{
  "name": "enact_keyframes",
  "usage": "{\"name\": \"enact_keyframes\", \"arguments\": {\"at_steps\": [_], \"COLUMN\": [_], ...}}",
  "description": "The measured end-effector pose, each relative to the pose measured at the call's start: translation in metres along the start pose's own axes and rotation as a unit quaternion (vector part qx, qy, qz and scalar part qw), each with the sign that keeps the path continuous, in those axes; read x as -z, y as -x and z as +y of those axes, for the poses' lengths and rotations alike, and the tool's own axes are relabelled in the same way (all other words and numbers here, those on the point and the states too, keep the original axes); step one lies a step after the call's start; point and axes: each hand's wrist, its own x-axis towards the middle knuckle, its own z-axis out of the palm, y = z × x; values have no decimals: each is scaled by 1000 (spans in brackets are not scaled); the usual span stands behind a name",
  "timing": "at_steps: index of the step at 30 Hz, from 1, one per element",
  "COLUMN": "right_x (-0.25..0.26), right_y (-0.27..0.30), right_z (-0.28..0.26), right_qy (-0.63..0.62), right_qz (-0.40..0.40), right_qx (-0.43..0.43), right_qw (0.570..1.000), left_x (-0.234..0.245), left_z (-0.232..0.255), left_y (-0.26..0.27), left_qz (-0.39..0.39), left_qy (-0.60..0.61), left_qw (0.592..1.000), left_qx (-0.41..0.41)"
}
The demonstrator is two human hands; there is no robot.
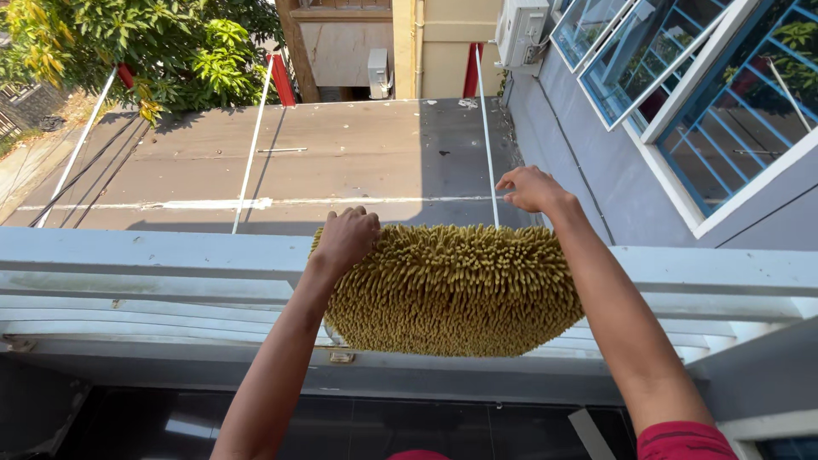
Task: The person shakes and hangs two green shaggy rugs and one beige rug on a balcony railing. Then the person uses a vacuum cleaner to clean the beige rug while it is hanging.
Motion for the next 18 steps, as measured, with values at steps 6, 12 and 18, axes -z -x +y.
{"name": "enact_keyframes", "arguments": {"at_steps": [6,12,18], "right_x": [-12,-55,-98], "right_y": [119,201,207], "right_z": [-6,-8,9], "right_qy": [-47,-9,66], "right_qz": [86,242,251], "right_qx": [17,39,15], "right_qw": [995,970,966], "left_x": [4,-8,-40], "left_z": [2,2,-8], "left_y": [62,101,96], "left_qz": [83,137,141], "left_qy": [48,16,-20], "left_qw": [994,987,988], "left_qx": [-55,-78,-65]}}
